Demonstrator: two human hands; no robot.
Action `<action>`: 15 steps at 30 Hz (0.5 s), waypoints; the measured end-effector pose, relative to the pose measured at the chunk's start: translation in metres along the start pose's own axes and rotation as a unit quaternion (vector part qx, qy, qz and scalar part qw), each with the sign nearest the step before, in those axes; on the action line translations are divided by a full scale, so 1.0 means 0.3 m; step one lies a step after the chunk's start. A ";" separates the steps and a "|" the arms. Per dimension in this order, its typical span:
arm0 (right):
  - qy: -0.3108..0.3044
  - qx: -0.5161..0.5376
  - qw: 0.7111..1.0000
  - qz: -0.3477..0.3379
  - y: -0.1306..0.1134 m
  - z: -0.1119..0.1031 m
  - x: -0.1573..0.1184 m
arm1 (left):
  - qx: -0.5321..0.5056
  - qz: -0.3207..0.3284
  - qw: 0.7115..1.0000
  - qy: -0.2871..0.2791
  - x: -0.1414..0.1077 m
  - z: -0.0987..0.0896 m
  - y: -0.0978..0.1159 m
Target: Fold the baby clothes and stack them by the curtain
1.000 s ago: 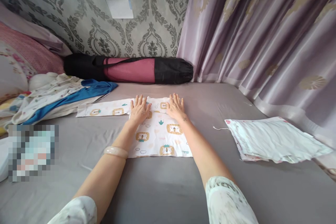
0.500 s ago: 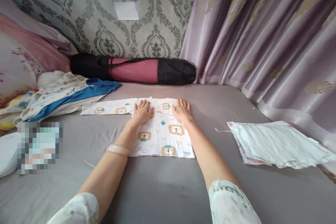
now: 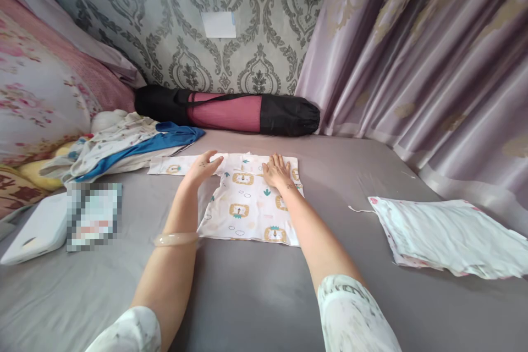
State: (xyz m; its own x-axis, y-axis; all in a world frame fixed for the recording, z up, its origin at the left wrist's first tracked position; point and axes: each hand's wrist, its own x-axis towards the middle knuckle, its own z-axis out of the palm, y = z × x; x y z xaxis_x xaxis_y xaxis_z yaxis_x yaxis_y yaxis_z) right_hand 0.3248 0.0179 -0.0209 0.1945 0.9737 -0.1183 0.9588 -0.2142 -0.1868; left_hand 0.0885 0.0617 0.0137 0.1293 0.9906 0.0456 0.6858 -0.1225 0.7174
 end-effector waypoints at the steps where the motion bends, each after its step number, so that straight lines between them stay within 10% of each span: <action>1: 0.003 -0.007 1.000 0.002 0.003 0.007 0.005 | -0.015 -0.008 1.000 0.008 0.000 -0.009 -0.018; 15: -0.018 -0.030 0.999 0.031 -0.050 -0.035 0.024 | -0.100 -0.114 0.985 0.085 0.061 -0.025 -0.179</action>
State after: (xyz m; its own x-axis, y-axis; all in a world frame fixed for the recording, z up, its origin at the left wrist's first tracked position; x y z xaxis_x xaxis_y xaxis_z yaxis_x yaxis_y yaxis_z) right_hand 0.3139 0.0288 -0.0088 0.2467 0.9554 -0.1622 0.9562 -0.2672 -0.1193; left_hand 0.0487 0.0870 -0.0189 -0.1459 0.9889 -0.0285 0.5263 0.1020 0.8441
